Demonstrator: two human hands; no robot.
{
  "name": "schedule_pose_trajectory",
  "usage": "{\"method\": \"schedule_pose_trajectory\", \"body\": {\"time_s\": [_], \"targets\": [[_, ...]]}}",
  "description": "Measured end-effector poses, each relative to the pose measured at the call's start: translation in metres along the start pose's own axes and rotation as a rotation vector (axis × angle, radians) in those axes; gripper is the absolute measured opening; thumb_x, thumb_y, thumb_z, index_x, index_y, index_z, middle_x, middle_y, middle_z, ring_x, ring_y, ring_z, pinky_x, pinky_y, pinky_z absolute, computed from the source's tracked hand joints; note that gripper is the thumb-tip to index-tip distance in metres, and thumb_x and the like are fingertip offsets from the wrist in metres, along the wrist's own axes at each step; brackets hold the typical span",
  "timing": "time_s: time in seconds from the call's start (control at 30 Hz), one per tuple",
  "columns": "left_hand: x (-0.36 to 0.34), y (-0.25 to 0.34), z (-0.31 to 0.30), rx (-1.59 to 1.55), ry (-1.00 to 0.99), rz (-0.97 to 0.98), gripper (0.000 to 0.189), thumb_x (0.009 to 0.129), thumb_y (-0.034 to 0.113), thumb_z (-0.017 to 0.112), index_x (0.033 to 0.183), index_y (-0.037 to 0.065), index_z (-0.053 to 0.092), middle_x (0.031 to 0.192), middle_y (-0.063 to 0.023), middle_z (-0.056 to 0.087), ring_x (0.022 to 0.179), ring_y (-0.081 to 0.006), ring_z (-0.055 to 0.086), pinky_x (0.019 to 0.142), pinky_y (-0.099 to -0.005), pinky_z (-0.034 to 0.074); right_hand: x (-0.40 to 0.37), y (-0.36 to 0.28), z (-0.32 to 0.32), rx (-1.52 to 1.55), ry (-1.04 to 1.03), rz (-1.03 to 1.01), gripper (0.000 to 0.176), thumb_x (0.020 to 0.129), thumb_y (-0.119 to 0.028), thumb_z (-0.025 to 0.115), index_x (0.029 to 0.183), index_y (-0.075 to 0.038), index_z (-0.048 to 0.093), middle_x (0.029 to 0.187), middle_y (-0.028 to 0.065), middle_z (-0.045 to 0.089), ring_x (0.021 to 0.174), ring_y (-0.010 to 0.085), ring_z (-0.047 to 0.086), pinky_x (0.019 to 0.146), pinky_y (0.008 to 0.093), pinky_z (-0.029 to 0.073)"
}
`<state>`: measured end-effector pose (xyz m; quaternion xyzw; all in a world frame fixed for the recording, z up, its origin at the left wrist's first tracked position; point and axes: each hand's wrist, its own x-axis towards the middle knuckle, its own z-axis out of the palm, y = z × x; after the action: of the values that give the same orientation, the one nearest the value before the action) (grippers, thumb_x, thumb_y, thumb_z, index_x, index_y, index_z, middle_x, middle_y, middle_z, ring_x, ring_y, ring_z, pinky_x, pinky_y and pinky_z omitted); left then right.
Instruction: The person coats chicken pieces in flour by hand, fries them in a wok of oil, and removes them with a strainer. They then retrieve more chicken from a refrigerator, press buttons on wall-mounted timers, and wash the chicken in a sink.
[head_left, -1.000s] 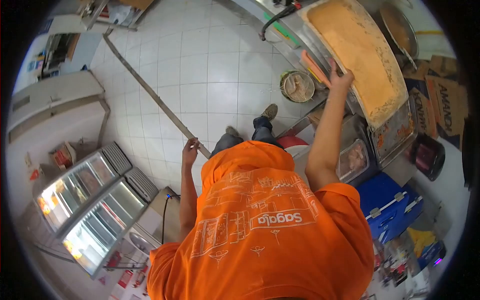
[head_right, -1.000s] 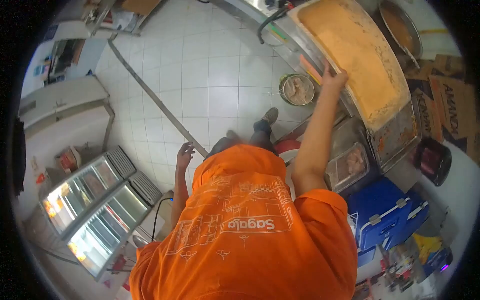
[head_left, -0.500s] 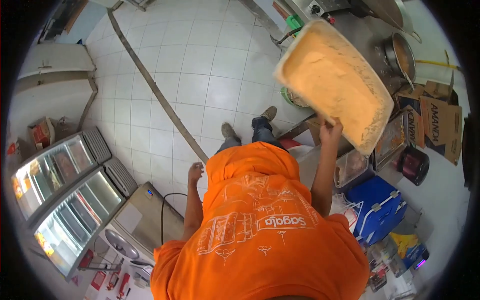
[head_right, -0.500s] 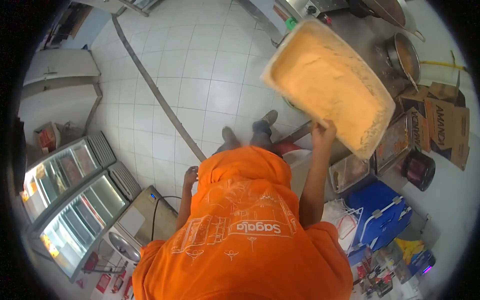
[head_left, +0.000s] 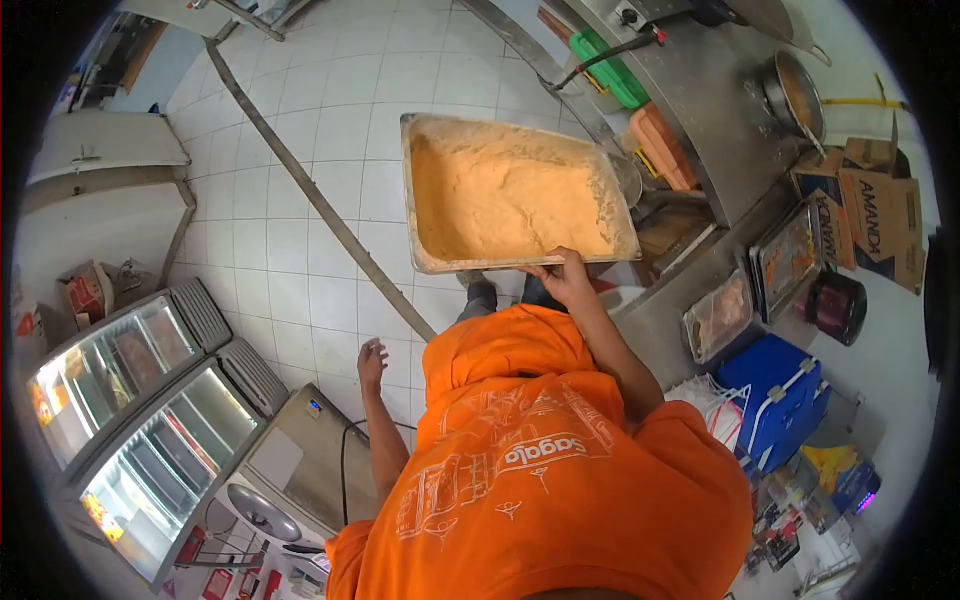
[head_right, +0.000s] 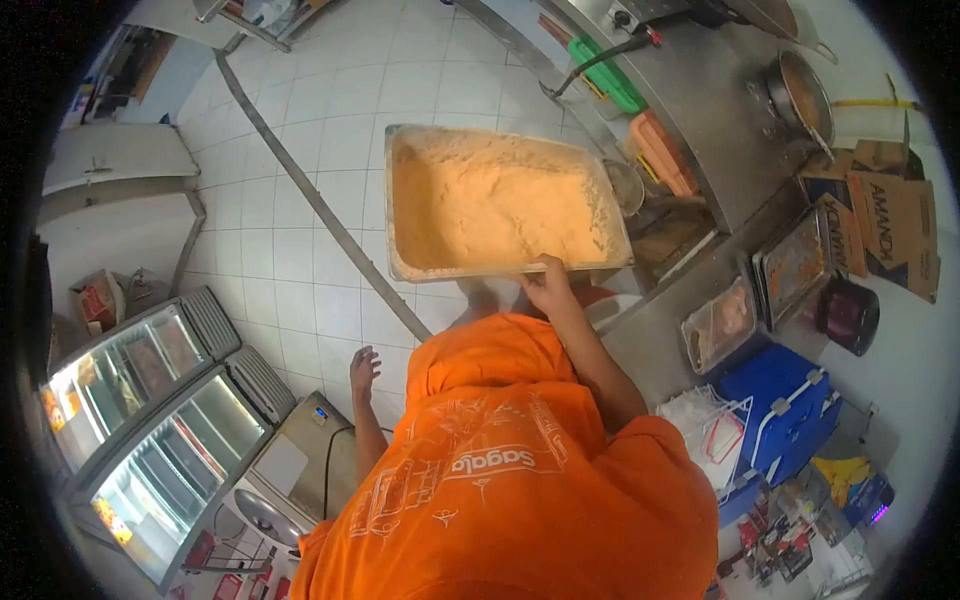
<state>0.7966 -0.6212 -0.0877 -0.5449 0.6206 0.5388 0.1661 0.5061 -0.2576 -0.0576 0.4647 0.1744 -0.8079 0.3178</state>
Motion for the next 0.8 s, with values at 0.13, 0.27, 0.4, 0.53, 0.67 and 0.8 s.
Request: {"method": "schedule_pose_trajectory", "body": {"time_s": [0.13, 0.27, 0.4, 0.53, 0.67, 0.8], "targets": [[-0.027, -0.021, 0.010, -0.057, 0.068, -0.031, 0.035, 0.089, 0.032, 0.046, 0.115, 0.009, 0.049, 0.100, -0.0078, 0.057, 0.086, -0.0208, 0.057, 0.070, -0.0355, 0.046, 0.039, -0.035, -0.004, -0.078, -0.013, -0.051, 0.007, 0.072, -0.003, 0.052, 0.076, 0.000, 0.047, 0.085, 0.0126, 0.046, 0.083, 0.0297, 0.051, 0.082, 0.0520, 0.049], [-0.051, -0.054, 0.041, -0.015, 0.080, -0.179, 0.028, 0.090, 0.026, 0.041, 0.110, 0.010, 0.051, 0.093, -0.0054, 0.059, 0.074, -0.0167, 0.058, 0.056, -0.0290, 0.045, 0.070, -0.116, -0.018, -0.150, 0.056, -0.179, 0.010, 0.070, -0.007, 0.051, 0.077, -0.001, 0.049, 0.087, 0.0138, 0.049, 0.088, 0.0315, 0.051, 0.080, 0.0507, 0.049], [-0.071, 0.013, 0.096, 0.108, 0.039, -0.301, 0.028, 0.085, 0.024, 0.050, 0.109, 0.010, 0.053, 0.091, -0.0052, 0.061, 0.074, -0.0162, 0.059, 0.056, -0.0286, 0.046, 0.107, -0.223, -0.069, -0.248, 0.018, -0.291, 0.009, 0.068, -0.011, 0.056, 0.074, -0.014, 0.049, 0.081, 0.0030, 0.050, 0.080, 0.0212, 0.050, 0.066, 0.0383, 0.048], [-0.022, 0.130, 0.200, 0.154, -0.165, -0.079, 0.026, 0.085, 0.020, 0.051, 0.107, 0.007, 0.056, 0.092, -0.0053, 0.061, 0.072, -0.0143, 0.058, 0.059, -0.0267, 0.046, 0.128, -0.325, -0.093, -0.315, 0.121, -0.341, 0.009, 0.069, -0.013, 0.054, 0.077, -0.013, 0.049, 0.083, 0.0031, 0.049, 0.081, 0.0194, 0.049, 0.064, 0.0371, 0.045], [0.066, 0.257, 0.384, 0.486, -0.514, 0.199, 0.038, 0.089, 0.028, 0.048, 0.121, 0.008, 0.046, 0.118, -0.0080, 0.051, 0.102, -0.0156, 0.051, 0.082, -0.0316, 0.045, 0.166, -0.412, -0.151, -0.413, 0.086, -0.379, 0.012, 0.074, -0.016, 0.053, 0.085, -0.011, 0.052, 0.091, 0.0037, 0.050, 0.081, 0.0199, 0.050, 0.067, 0.0348, 0.044], [0.115, 0.326, 0.559, 0.181, -0.489, 0.146, 0.073, 0.084, 0.048, 0.050, 0.134, 0.003, 0.021, 0.114, -0.0195, 0.053, 0.106, -0.0259, 0.051, 0.087, -0.0307, 0.040, 0.197, -0.444, -0.203, -0.390, 0.205, -0.445, 0.022, 0.077, -0.020, 0.052, 0.096, -0.011, 0.048, 0.096, 0.0049, 0.051, 0.085, 0.0200, 0.051, 0.070, 0.0345, 0.044]]}}
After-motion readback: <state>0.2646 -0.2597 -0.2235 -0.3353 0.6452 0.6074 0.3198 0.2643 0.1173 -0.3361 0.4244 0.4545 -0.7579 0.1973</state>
